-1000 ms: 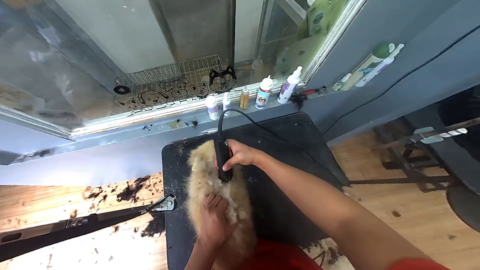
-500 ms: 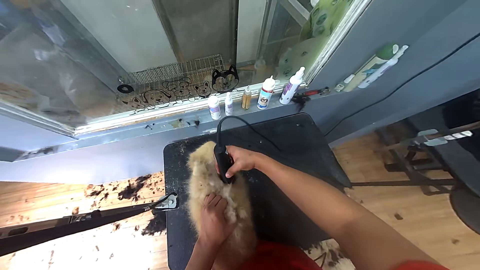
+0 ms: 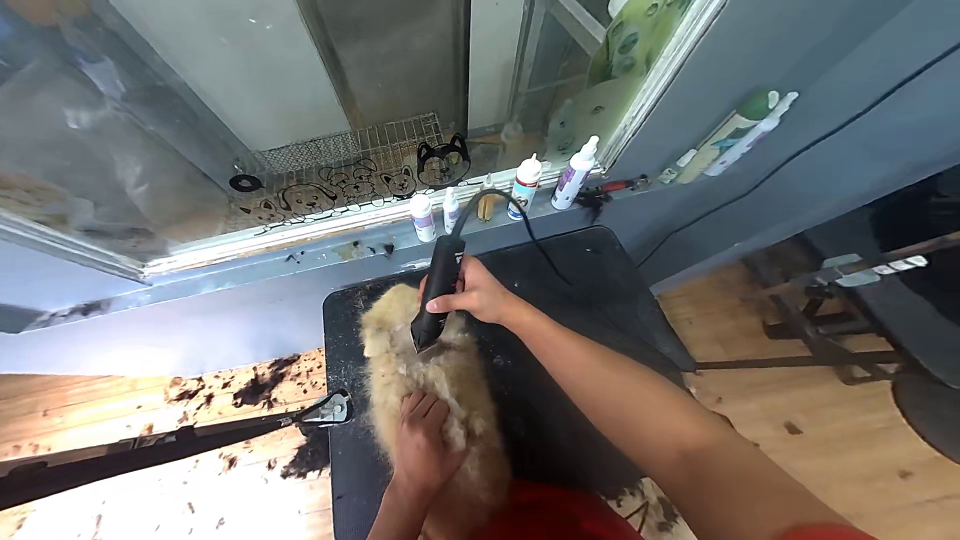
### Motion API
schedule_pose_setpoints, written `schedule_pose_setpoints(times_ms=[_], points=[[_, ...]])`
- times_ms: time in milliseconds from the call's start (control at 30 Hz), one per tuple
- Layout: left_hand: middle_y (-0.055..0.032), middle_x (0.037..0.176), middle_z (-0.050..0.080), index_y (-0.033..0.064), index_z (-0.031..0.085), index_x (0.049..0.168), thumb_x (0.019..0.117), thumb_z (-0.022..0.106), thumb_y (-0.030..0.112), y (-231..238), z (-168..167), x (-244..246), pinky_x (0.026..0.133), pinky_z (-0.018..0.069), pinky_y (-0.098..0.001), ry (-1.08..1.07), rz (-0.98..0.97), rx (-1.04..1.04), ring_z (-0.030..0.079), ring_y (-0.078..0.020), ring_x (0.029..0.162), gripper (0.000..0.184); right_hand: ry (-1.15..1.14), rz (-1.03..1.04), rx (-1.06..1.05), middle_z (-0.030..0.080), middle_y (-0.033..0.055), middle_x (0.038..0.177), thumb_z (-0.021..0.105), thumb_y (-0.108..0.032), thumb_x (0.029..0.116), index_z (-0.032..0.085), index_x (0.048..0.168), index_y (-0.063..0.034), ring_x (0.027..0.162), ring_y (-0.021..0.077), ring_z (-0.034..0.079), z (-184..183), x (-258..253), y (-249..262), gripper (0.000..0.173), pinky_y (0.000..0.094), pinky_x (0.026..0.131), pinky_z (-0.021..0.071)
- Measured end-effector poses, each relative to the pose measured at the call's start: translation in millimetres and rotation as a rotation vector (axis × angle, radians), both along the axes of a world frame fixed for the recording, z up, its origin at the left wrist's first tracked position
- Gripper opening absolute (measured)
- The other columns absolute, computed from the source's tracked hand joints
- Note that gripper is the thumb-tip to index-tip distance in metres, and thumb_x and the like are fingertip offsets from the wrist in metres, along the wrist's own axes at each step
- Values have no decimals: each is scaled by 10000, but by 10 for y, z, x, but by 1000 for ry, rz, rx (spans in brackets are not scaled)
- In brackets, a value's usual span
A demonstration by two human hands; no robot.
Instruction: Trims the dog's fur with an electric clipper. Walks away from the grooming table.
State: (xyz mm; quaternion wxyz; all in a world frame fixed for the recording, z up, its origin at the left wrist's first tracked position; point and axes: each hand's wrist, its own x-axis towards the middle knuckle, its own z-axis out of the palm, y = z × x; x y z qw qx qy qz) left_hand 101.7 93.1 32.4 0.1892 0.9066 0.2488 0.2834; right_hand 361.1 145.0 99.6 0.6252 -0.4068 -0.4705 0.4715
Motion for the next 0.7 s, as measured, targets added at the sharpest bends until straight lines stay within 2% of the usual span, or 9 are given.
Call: schedule_pose_setpoints(times_ms=[100,200,367,433,467,567,633,700], points=[[-27,717,625,123,619,690,760,685,448,4,-1,5,716,538,-405,-4,-16,6,631,-222,760,338,-130,63,-82,736,139,1014,841,-39,752,547,1239,35,933,221,735,-112,-49,36,573,398,873,621],[-29,725,625,124,618,694,762,681,455,4,-13,-16,724,539,-392,-17,-27,-2,632,-220,771,344,-170,227,-229,742,133,1004,823,-18,727,555,1243,14,918,211,738,-204,-60,2,582,393,863,618],[-35,760,648,123,635,715,789,679,463,-88,-30,-65,744,545,-393,-44,-59,4,641,-222,808,351,-251,405,-379,734,129,1030,836,-18,758,539,1281,0,917,201,735,-167,-55,-28,602,387,854,619],[-28,749,651,132,636,712,782,676,476,-108,-33,-76,731,542,-395,-45,-69,11,643,-218,796,354,-267,331,-382,733,133,1020,842,-57,781,555,1269,-1,873,214,741,-55,-52,-33,568,398,795,637],[-25,741,648,136,631,707,782,675,482,-118,-31,-79,724,539,-395,-44,-73,15,640,-216,786,357,-249,252,-382,728,141,1003,839,-80,798,557,1262,0,824,230,741,7,-67,-32,549,406,728,646],[-22,741,645,142,629,711,781,673,485,-156,-37,-87,713,537,-397,-43,-87,34,637,-214,780,353,-176,19,-422,730,161,1006,846,-161,844,506,1327,-33,750,275,752,126,-188,33,604,432,597,656],[-19,738,643,146,624,708,774,672,484,-164,-47,-82,700,537,-398,-39,-88,51,638,-214,777,348,-211,-55,-450,737,142,1000,862,-218,833,488,1351,-68,722,259,752,116,-283,88,656,428,568,652],[-22,730,636,141,617,702,771,669,484,-158,-51,-65,688,531,-395,-46,-93,55,632,-216,765,353,-310,-45,-476,727,126,997,873,-253,814,489,1354,-79,720,237,743,80,-355,95,685,433,581,649]])
